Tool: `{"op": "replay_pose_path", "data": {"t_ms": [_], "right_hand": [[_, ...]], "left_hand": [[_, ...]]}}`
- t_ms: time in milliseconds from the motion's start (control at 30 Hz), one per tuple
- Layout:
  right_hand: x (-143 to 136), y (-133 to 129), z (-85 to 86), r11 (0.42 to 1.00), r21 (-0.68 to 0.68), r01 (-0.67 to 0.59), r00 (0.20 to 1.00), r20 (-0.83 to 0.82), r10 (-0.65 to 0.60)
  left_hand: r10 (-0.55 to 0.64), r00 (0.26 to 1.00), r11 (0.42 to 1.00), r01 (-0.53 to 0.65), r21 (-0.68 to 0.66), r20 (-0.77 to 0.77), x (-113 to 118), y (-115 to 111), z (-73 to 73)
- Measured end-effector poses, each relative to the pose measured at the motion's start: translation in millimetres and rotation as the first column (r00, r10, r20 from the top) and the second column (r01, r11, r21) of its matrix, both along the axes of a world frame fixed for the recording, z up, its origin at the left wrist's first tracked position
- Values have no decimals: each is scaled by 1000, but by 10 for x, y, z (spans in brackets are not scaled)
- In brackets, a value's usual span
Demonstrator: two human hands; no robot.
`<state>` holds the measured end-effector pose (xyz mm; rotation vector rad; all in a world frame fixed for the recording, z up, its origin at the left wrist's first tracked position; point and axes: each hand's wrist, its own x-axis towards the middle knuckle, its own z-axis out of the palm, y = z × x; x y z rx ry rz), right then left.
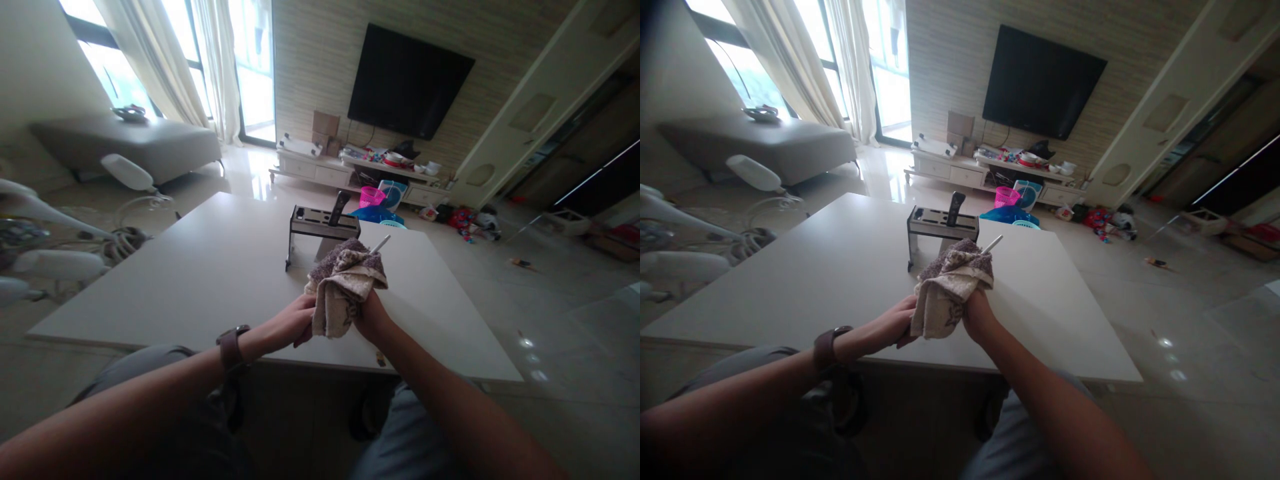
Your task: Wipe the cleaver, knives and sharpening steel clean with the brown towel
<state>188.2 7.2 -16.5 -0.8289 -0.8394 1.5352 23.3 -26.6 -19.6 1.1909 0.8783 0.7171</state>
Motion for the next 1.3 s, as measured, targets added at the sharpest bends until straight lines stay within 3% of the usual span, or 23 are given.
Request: {"op": "replay_pose_path", "data": {"t_ms": [233, 500, 1300], "right_hand": [[5, 1, -19, 1000, 10, -13, 1000, -15, 13], [15, 32, -79, 1000, -21, -18, 1000, -25, 17], [10, 23, -35, 1000, 10, -12, 1000, 11, 12]], "left_hand": [[17, 999, 1000, -17, -1, 27, 6, -23, 37], [4, 1000, 1000, -4, 0, -9, 2, 5, -24], [0, 1000, 1000, 0, -2, -5, 4, -4, -6]]}}
